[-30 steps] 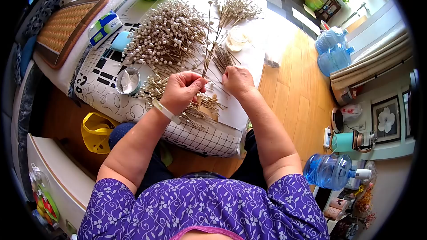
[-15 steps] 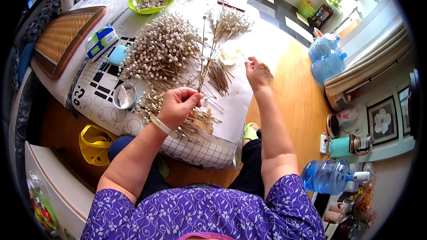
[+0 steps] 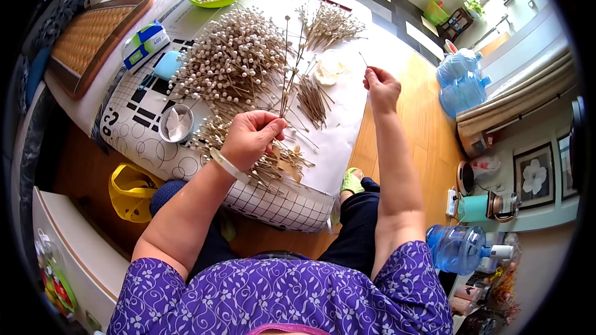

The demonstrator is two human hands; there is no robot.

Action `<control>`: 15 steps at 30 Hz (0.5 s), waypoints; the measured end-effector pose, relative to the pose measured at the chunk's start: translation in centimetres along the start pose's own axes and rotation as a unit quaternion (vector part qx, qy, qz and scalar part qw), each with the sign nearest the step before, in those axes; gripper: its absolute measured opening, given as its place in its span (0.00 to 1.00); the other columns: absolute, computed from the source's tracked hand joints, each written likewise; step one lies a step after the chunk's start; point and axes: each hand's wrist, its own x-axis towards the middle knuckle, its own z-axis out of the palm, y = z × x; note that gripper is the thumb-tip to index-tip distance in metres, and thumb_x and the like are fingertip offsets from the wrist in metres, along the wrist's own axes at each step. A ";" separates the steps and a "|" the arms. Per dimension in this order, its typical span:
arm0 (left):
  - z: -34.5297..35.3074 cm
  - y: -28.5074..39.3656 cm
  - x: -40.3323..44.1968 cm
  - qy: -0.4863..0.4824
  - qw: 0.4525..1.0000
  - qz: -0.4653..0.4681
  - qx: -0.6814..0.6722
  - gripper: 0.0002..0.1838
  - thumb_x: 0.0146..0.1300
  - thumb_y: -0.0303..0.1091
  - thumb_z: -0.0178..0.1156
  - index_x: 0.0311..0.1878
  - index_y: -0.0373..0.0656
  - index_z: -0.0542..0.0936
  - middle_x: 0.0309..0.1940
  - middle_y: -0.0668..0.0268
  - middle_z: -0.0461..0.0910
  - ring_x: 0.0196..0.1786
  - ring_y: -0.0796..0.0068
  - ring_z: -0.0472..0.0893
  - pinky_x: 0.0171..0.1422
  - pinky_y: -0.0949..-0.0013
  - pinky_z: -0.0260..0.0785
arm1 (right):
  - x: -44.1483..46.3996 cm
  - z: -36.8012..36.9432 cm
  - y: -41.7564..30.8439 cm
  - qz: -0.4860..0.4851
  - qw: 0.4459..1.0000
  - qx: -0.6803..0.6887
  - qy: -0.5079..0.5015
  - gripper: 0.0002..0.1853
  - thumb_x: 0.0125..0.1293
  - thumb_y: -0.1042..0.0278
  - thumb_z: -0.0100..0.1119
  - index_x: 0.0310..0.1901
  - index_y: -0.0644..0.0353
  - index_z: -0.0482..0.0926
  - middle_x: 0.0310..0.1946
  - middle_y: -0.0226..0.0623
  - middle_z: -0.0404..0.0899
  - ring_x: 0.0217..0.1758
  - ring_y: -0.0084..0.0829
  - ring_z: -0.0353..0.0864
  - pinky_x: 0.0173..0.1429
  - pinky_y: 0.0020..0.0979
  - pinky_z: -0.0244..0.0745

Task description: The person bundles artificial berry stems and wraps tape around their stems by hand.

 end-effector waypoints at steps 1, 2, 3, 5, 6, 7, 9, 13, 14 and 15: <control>0.0 0.1 -0.1 0.001 1.000 -0.006 -0.008 0.07 0.60 0.31 0.57 0.33 0.37 0.78 0.22 0.69 0.77 0.16 0.92 0.68 0.20 0.87 0.62 | -1.7 -0.2 -1.6 -0.010 0.999 0.037 -0.009 0.07 0.57 0.75 0.56 0.36 0.69 0.78 0.24 0.33 0.78 0.26 0.19 0.75 0.31 0.18 0.71; 0.1 0.1 0.0 -0.001 1.000 -0.012 -0.018 0.07 0.59 0.31 0.57 0.33 0.37 0.78 0.22 0.69 0.77 0.16 0.92 0.67 0.19 0.88 0.62 | -3.7 -0.1 -2.9 -0.040 0.995 0.079 -0.040 0.06 0.57 0.76 0.56 0.35 0.68 0.78 0.25 0.32 0.78 0.25 0.18 0.75 0.30 0.18 0.71; 0.1 0.2 0.0 -0.001 1.000 -0.016 -0.026 0.07 0.59 0.31 0.57 0.33 0.37 0.78 0.21 0.69 0.77 0.16 0.92 0.67 0.19 0.88 0.61 | -5.9 0.1 -4.1 -0.071 0.987 0.122 -0.071 0.05 0.57 0.77 0.57 0.34 0.67 0.79 0.25 0.32 0.78 0.25 0.18 0.75 0.28 0.18 0.71; -0.1 0.3 0.0 0.000 1.000 -0.016 -0.022 0.07 0.59 0.31 0.57 0.33 0.37 0.78 0.21 0.69 0.77 0.16 0.92 0.67 0.19 0.88 0.61 | -10.2 0.6 -6.3 -0.134 0.979 0.007 -0.151 0.03 0.55 0.78 0.59 0.32 0.65 0.79 0.26 0.32 0.78 0.26 0.17 0.75 0.27 0.17 0.70; -0.1 0.2 0.0 -0.003 0.999 -0.019 -0.030 0.07 0.59 0.31 0.58 0.33 0.36 0.78 0.21 0.69 0.77 0.16 0.91 0.69 0.20 0.86 0.64 | -11.9 1.2 -7.5 -0.148 0.975 -0.019 -0.167 0.03 0.54 0.78 0.59 0.31 0.64 0.79 0.26 0.32 0.78 0.26 0.17 0.75 0.28 0.17 0.70; 0.1 0.1 0.0 -0.008 0.999 -0.022 -0.039 0.08 0.59 0.31 0.58 0.33 0.35 0.78 0.22 0.68 0.77 0.17 0.89 0.70 0.20 0.85 0.66 | -13.1 1.8 -8.3 -0.162 0.969 -0.046 -0.181 0.02 0.53 0.79 0.60 0.30 0.64 0.79 0.25 0.32 0.78 0.25 0.17 0.74 0.28 0.16 0.70; 0.2 0.2 -0.2 -0.015 0.998 -0.026 -0.053 0.08 0.59 0.32 0.58 0.33 0.35 0.78 0.22 0.69 0.77 0.17 0.89 0.70 0.20 0.84 0.66 | -13.8 2.6 -7.9 -0.173 0.967 -0.071 -0.175 0.02 0.52 0.79 0.59 0.29 0.63 0.79 0.23 0.34 0.77 0.23 0.18 0.74 0.27 0.18 0.70; 0.5 0.1 -0.2 -0.010 0.999 -0.033 -0.031 0.07 0.59 0.32 0.58 0.34 0.37 0.78 0.22 0.70 0.77 0.17 0.92 0.68 0.21 0.87 0.64 | -13.7 3.3 -7.6 -0.181 0.961 -0.085 -0.191 0.02 0.52 0.79 0.60 0.29 0.63 0.79 0.23 0.34 0.77 0.21 0.19 0.73 0.26 0.18 0.69; 0.5 0.2 -0.2 -0.015 0.999 -0.036 -0.038 0.07 0.59 0.32 0.58 0.34 0.37 0.78 0.22 0.70 0.77 0.17 0.92 0.68 0.21 0.87 0.64 | -13.6 3.5 -7.7 -0.190 0.959 -0.092 -0.190 0.02 0.52 0.79 0.60 0.29 0.63 0.79 0.22 0.34 0.77 0.21 0.19 0.73 0.26 0.18 0.69; 0.4 0.2 -0.1 -0.020 0.998 -0.039 -0.043 0.07 0.59 0.32 0.58 0.35 0.37 0.78 0.22 0.70 0.77 0.17 0.92 0.68 0.21 0.86 0.64 | -13.6 3.7 -7.7 -0.190 0.959 -0.090 -0.191 0.02 0.52 0.79 0.60 0.29 0.63 0.79 0.22 0.34 0.77 0.21 0.19 0.73 0.26 0.18 0.69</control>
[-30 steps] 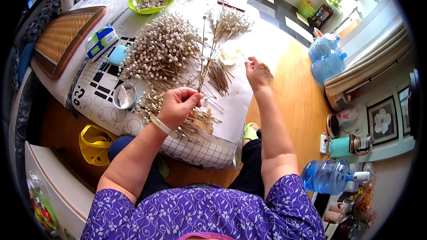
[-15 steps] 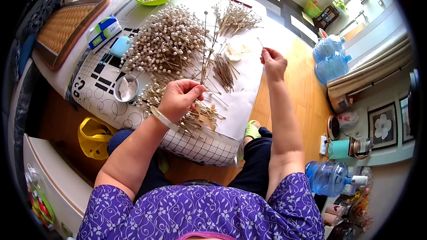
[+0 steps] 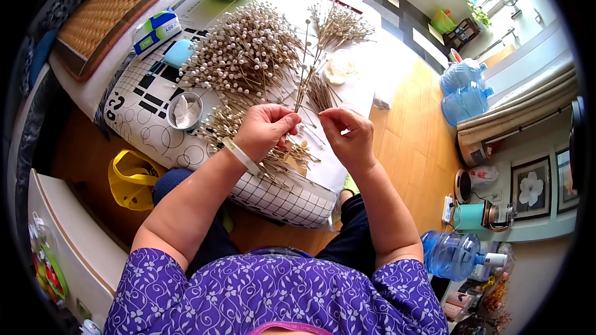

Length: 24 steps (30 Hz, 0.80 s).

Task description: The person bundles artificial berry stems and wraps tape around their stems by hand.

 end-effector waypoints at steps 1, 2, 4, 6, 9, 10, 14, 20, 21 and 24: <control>-0.1 -0.1 0.1 0.000 1.000 0.003 0.003 0.07 0.59 0.31 0.58 0.35 0.36 0.78 0.23 0.70 0.77 0.17 0.92 0.68 0.21 0.86 0.64 | 0.0 0.1 0.0 0.001 1.000 -0.001 -0.003 0.02 0.52 0.79 0.60 0.29 0.63 0.78 0.22 0.34 0.77 0.21 0.19 0.74 0.26 0.19 0.69; -0.1 -0.1 0.2 0.000 1.000 0.001 0.003 0.07 0.59 0.31 0.58 0.35 0.36 0.78 0.23 0.70 0.77 0.17 0.92 0.68 0.21 0.86 0.64 | 0.0 0.1 0.0 0.003 1.000 -0.003 -0.005 0.02 0.52 0.79 0.60 0.28 0.63 0.78 0.22 0.35 0.77 0.21 0.20 0.74 0.25 0.19 0.69; 0.0 -0.1 0.2 -0.003 1.000 0.002 0.000 0.07 0.59 0.31 0.57 0.35 0.36 0.78 0.22 0.70 0.77 0.17 0.92 0.68 0.21 0.87 0.64 | 0.0 0.4 0.0 -0.006 1.000 -0.011 -0.004 0.02 0.51 0.79 0.59 0.28 0.63 0.78 0.22 0.35 0.77 0.21 0.21 0.74 0.25 0.20 0.70; 0.1 0.0 0.1 0.001 1.000 0.000 0.000 0.07 0.59 0.31 0.57 0.35 0.36 0.78 0.22 0.70 0.76 0.17 0.92 0.68 0.21 0.86 0.65 | 0.2 0.4 0.0 -0.020 1.000 -0.019 0.000 0.02 0.51 0.79 0.59 0.28 0.62 0.78 0.22 0.35 0.77 0.20 0.23 0.75 0.25 0.21 0.70; 0.1 0.0 0.1 0.003 1.000 0.003 -0.004 0.07 0.59 0.31 0.57 0.35 0.36 0.77 0.22 0.70 0.76 0.17 0.92 0.68 0.21 0.86 0.65 | 0.4 0.4 0.1 -0.067 0.994 -0.084 0.014 0.02 0.50 0.78 0.59 0.27 0.61 0.78 0.22 0.36 0.77 0.21 0.27 0.76 0.25 0.23 0.71; 0.0 -0.1 0.1 0.002 1.000 0.006 -0.007 0.07 0.59 0.31 0.57 0.35 0.36 0.77 0.22 0.70 0.77 0.17 0.91 0.68 0.21 0.86 0.65 | 0.4 0.5 0.2 -0.081 0.992 -0.092 0.025 0.02 0.50 0.78 0.59 0.26 0.60 0.78 0.22 0.36 0.77 0.21 0.29 0.77 0.25 0.24 0.71; 0.1 0.0 0.1 0.008 1.000 0.006 -0.008 0.07 0.59 0.31 0.58 0.34 0.36 0.77 0.22 0.69 0.77 0.17 0.91 0.68 0.21 0.85 0.66 | 0.0 0.6 0.0 -0.079 0.990 -0.116 0.028 0.01 0.50 0.76 0.59 0.25 0.58 0.77 0.21 0.36 0.77 0.22 0.31 0.77 0.26 0.27 0.71; 0.2 -0.6 0.4 0.029 0.999 0.022 -0.003 0.07 0.58 0.30 0.59 0.35 0.37 0.77 0.23 0.68 0.78 0.18 0.90 0.69 0.22 0.86 0.65 | -0.6 1.2 -0.9 -0.009 0.994 -0.098 -0.036 0.02 0.51 0.72 0.58 0.24 0.57 0.76 0.17 0.37 0.75 0.20 0.33 0.77 0.25 0.28 0.70; 0.2 -0.8 0.5 0.036 0.999 0.030 -0.003 0.07 0.58 0.31 0.59 0.35 0.36 0.77 0.24 0.68 0.78 0.18 0.90 0.69 0.21 0.86 0.65 | -0.6 1.4 -0.7 -0.033 0.993 -0.110 -0.038 0.02 0.52 0.72 0.58 0.24 0.57 0.75 0.16 0.37 0.74 0.18 0.33 0.75 0.23 0.29 0.69; 0.1 -1.3 0.7 0.044 0.998 0.045 -0.006 0.07 0.58 0.31 0.59 0.34 0.36 0.78 0.24 0.68 0.78 0.19 0.90 0.70 0.21 0.86 0.65 | -1.0 1.8 -1.1 0.012 0.993 -0.095 -0.061 0.03 0.53 0.72 0.58 0.25 0.57 0.75 0.15 0.37 0.73 0.17 0.33 0.75 0.22 0.29 0.68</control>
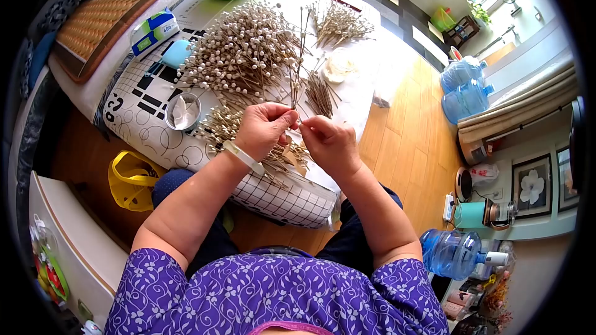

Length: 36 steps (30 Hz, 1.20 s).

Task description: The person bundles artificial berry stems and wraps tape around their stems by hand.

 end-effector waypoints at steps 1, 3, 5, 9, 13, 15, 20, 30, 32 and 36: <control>0.0 -0.1 0.0 0.000 1.000 0.006 -0.003 0.07 0.58 0.31 0.59 0.34 0.36 0.78 0.24 0.68 0.78 0.19 0.90 0.70 0.22 0.86 0.65 | 0.0 0.1 -0.3 0.005 1.000 0.007 0.002 0.03 0.53 0.72 0.58 0.24 0.57 0.75 0.15 0.37 0.73 0.17 0.33 0.75 0.22 0.29 0.67; 0.0 -0.1 0.0 0.003 1.000 0.008 -0.008 0.07 0.58 0.31 0.59 0.34 0.36 0.79 0.24 0.68 0.78 0.19 0.90 0.70 0.22 0.86 0.65 | 0.0 0.2 -0.5 0.008 1.000 0.004 0.000 0.04 0.53 0.72 0.58 0.24 0.57 0.74 0.15 0.37 0.73 0.17 0.34 0.75 0.22 0.29 0.67; 0.0 0.0 0.0 0.006 1.000 0.011 -0.012 0.07 0.58 0.31 0.59 0.34 0.37 0.79 0.24 0.69 0.78 0.19 0.89 0.70 0.22 0.85 0.66 | 0.1 0.5 -0.7 0.010 1.000 0.001 -0.001 0.04 0.54 0.72 0.58 0.24 0.58 0.74 0.15 0.37 0.73 0.17 0.34 0.74 0.22 0.30 0.67; 0.3 -0.2 -0.1 0.027 0.999 0.019 -0.001 0.07 0.58 0.32 0.60 0.34 0.38 0.79 0.24 0.70 0.78 0.21 0.89 0.72 0.23 0.85 0.66 | 0.1 0.9 -0.5 -0.054 0.998 -0.040 0.016 0.06 0.55 0.72 0.56 0.23 0.58 0.71 0.15 0.38 0.72 0.17 0.36 0.74 0.21 0.32 0.67; 0.3 -0.1 -0.1 0.034 0.999 0.022 0.002 0.08 0.57 0.33 0.60 0.34 0.38 0.79 0.25 0.70 0.78 0.22 0.88 0.72 0.23 0.85 0.66 | 0.1 1.2 -0.3 -0.130 0.982 -0.137 0.011 0.08 0.55 0.71 0.54 0.22 0.58 0.68 0.16 0.38 0.72 0.17 0.37 0.74 0.21 0.34 0.68; 0.4 -0.1 -0.1 0.035 0.999 0.024 0.003 0.08 0.57 0.33 0.60 0.34 0.38 0.80 0.25 0.70 0.78 0.22 0.88 0.72 0.23 0.85 0.66 | 0.1 1.2 -0.4 -0.139 0.980 -0.142 0.015 0.07 0.55 0.72 0.54 0.22 0.58 0.69 0.15 0.37 0.71 0.17 0.37 0.73 0.20 0.33 0.67; 0.6 -0.4 0.1 0.040 0.999 0.026 -0.018 0.08 0.57 0.33 0.60 0.34 0.38 0.80 0.25 0.70 0.78 0.22 0.88 0.72 0.23 0.84 0.66 | 0.0 1.2 -0.8 -0.159 0.975 -0.156 0.013 0.07 0.54 0.72 0.55 0.23 0.59 0.69 0.14 0.37 0.70 0.16 0.36 0.73 0.20 0.33 0.67; 0.3 -0.7 0.1 0.035 0.999 0.027 0.011 0.07 0.58 0.31 0.60 0.33 0.37 0.79 0.25 0.69 0.78 0.24 0.86 0.74 0.25 0.82 0.67 | -0.6 1.8 -0.9 -0.197 0.935 -0.294 -0.013 0.05 0.54 0.70 0.51 0.25 0.59 0.67 0.15 0.32 0.69 0.15 0.28 0.73 0.19 0.28 0.67; 0.3 -0.9 0.1 0.034 0.999 0.026 0.014 0.06 0.58 0.30 0.59 0.33 0.36 0.79 0.25 0.69 0.78 0.24 0.86 0.74 0.25 0.82 0.67 | -0.7 1.8 -0.9 -0.206 0.922 -0.327 -0.021 0.06 0.57 0.69 0.48 0.25 0.59 0.67 0.16 0.30 0.69 0.15 0.25 0.72 0.18 0.24 0.67; 0.5 -1.1 0.2 0.043 0.998 0.044 -0.005 0.08 0.57 0.32 0.60 0.32 0.35 0.79 0.22 0.69 0.78 0.21 0.87 0.72 0.22 0.82 0.66 | -0.8 2.0 -0.9 -0.207 0.914 -0.348 -0.019 0.05 0.56 0.70 0.47 0.25 0.59 0.66 0.16 0.30 0.69 0.15 0.25 0.72 0.19 0.25 0.67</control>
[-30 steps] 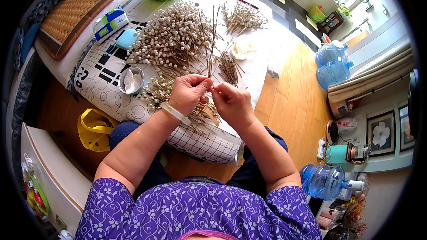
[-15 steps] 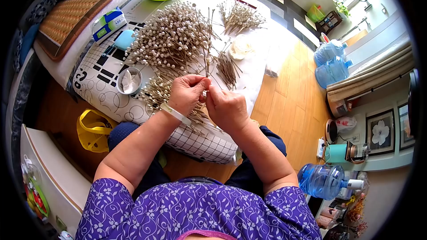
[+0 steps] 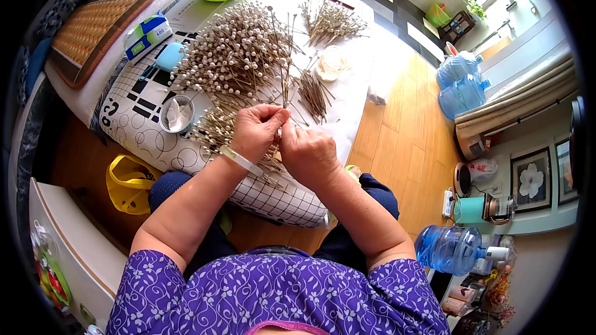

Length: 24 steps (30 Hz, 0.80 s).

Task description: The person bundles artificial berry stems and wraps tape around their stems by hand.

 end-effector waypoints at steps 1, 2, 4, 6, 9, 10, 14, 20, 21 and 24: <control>0.0 -0.1 0.0 -0.002 1.000 0.005 -0.002 0.08 0.57 0.31 0.60 0.32 0.35 0.79 0.22 0.69 0.77 0.21 0.87 0.72 0.22 0.82 0.66 | 0.0 0.0 0.0 0.000 1.000 -0.004 0.001 0.05 0.55 0.70 0.47 0.25 0.58 0.66 0.16 0.30 0.69 0.15 0.25 0.72 0.19 0.25 0.67; 0.1 0.0 -0.1 -0.002 1.000 0.004 -0.002 0.08 0.57 0.31 0.60 0.32 0.35 0.79 0.22 0.69 0.77 0.21 0.87 0.72 0.22 0.82 0.66 | 0.0 0.1 0.0 0.000 1.000 -0.004 0.001 0.05 0.55 0.70 0.47 0.25 0.58 0.66 0.16 0.30 0.69 0.15 0.25 0.72 0.19 0.25 0.67; 0.2 0.2 -0.3 -0.001 1.000 -0.016 -0.022 0.08 0.57 0.31 0.60 0.32 0.35 0.79 0.22 0.69 0.77 0.21 0.87 0.72 0.22 0.83 0.65 | 0.1 0.1 0.0 0.018 0.999 0.036 0.007 0.05 0.53 0.69 0.52 0.26 0.59 0.69 0.15 0.32 0.71 0.16 0.29 0.73 0.19 0.29 0.67; 0.1 0.2 -0.2 -0.011 1.000 -0.017 -0.019 0.07 0.58 0.30 0.59 0.33 0.35 0.79 0.22 0.69 0.77 0.21 0.88 0.71 0.21 0.83 0.64 | 0.3 -0.8 0.3 0.019 0.997 0.074 0.010 0.05 0.53 0.69 0.53 0.27 0.60 0.70 0.16 0.33 0.72 0.17 0.27 0.74 0.20 0.28 0.68; 0.1 1.8 -0.7 -0.047 0.998 -0.040 0.004 0.07 0.58 0.30 0.59 0.33 0.35 0.79 0.23 0.70 0.77 0.19 0.89 0.70 0.20 0.84 0.62 | 0.1 -1.2 1.9 0.107 0.956 0.274 0.021 0.04 0.55 0.72 0.54 0.29 0.64 0.72 0.20 0.34 0.74 0.19 0.22 0.74 0.22 0.25 0.69; 0.2 2.2 -1.0 -0.073 0.995 -0.061 0.022 0.07 0.58 0.30 0.58 0.34 0.35 0.79 0.23 0.70 0.77 0.18 0.89 0.70 0.19 0.84 0.61 | 0.0 -1.0 2.7 0.192 0.884 0.425 0.026 0.04 0.57 0.74 0.53 0.31 0.66 0.73 0.22 0.34 0.76 0.21 0.19 0.74 0.24 0.22 0.69; 0.4 2.3 -1.1 -0.122 0.990 -0.065 0.039 0.07 0.58 0.30 0.58 0.34 0.36 0.79 0.22 0.72 0.77 0.17 0.90 0.69 0.18 0.84 0.60 | 0.2 0.1 5.0 0.317 0.598 0.736 -0.011 0.09 0.60 0.70 0.57 0.39 0.66 0.78 0.26 0.31 0.78 0.28 0.18 0.74 0.33 0.19 0.69; 0.0 2.6 -1.1 -0.155 0.984 -0.077 0.030 0.07 0.59 0.31 0.58 0.35 0.36 0.80 0.22 0.73 0.76 0.19 0.91 0.68 0.20 0.85 0.60 | -0.4 1.5 5.3 0.272 0.531 0.802 -0.001 0.05 0.58 0.75 0.57 0.36 0.65 0.78 0.31 0.38 0.79 0.28 0.21 0.74 0.31 0.21 0.69; 0.1 2.7 -1.1 -0.159 0.983 -0.083 0.027 0.07 0.59 0.31 0.58 0.35 0.36 0.80 0.23 0.73 0.76 0.20 0.91 0.68 0.22 0.85 0.60 | -0.4 1.5 5.3 0.272 0.531 0.802 0.000 0.05 0.58 0.75 0.57 0.36 0.65 0.78 0.31 0.38 0.79 0.28 0.21 0.74 0.31 0.21 0.69; 0.2 3.3 -1.2 -0.186 0.979 -0.082 0.015 0.07 0.59 0.30 0.56 0.37 0.36 0.79 0.22 0.73 0.74 0.22 0.91 0.67 0.24 0.86 0.58 | -0.4 1.4 5.4 0.267 0.513 0.816 -0.006 0.04 0.57 0.76 0.58 0.35 0.64 0.78 0.32 0.40 0.79 0.28 0.22 0.75 0.31 0.21 0.70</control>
